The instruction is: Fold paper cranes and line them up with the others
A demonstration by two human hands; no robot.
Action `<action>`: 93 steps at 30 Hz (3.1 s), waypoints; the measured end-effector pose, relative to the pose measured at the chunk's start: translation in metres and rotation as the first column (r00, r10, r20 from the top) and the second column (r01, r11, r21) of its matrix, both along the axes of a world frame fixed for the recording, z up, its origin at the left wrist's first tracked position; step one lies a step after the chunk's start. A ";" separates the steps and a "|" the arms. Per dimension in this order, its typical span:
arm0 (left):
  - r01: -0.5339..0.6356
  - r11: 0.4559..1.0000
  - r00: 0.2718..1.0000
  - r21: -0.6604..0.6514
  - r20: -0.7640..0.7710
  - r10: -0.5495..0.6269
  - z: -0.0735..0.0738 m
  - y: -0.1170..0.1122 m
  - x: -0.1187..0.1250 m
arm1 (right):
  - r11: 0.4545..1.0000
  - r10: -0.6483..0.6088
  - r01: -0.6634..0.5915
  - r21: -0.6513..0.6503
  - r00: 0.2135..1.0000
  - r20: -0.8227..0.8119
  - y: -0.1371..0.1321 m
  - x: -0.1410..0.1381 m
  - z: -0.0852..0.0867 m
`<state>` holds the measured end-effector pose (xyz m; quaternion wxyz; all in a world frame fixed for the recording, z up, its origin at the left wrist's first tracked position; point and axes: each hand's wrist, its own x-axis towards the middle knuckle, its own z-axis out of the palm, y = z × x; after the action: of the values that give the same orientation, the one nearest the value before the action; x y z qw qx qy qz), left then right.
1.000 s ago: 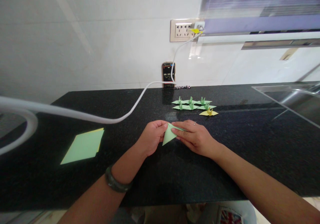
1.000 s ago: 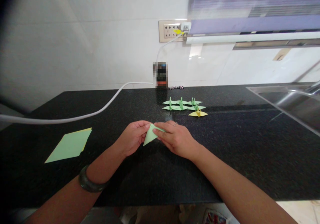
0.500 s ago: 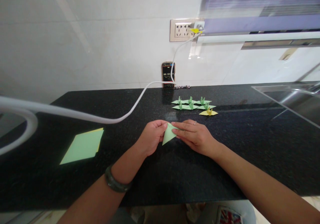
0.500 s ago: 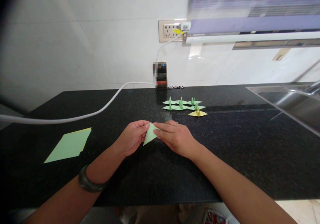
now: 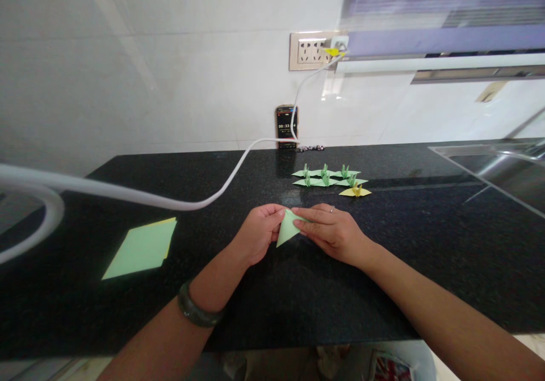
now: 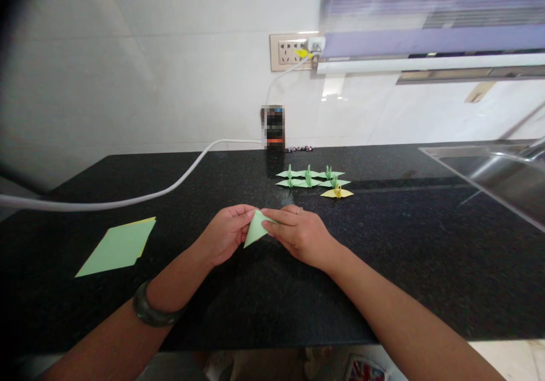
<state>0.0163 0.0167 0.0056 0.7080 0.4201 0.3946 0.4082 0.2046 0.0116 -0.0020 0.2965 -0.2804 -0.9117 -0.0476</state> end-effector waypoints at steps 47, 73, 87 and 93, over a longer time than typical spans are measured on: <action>-0.121 0.988 0.970 0.096 -0.200 0.138 -0.008 -0.001 0.003 | 0.312 -0.373 -0.287 -0.906 0.840 -0.394 0.000 -0.015 -0.007; -0.060 0.980 0.959 0.191 -0.261 0.109 -0.004 -0.005 0.005 | 0.404 -0.369 -0.201 -0.892 0.857 -0.360 0.001 -0.015 -0.007; -0.058 0.994 0.986 0.092 -0.150 0.072 -0.001 -0.002 0.004 | 0.412 -0.372 -0.205 -0.888 0.852 -0.369 0.003 -0.011 -0.006; -0.103 0.974 0.954 0.203 -0.255 0.155 -0.004 -0.002 0.003 | 0.517 -0.330 -0.135 -0.845 0.880 -0.342 0.001 -0.013 -0.008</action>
<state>0.0193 0.0146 0.0016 0.5766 0.5098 0.4737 0.4280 0.1916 0.0124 -0.0101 0.3259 -0.4441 -0.7001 0.4544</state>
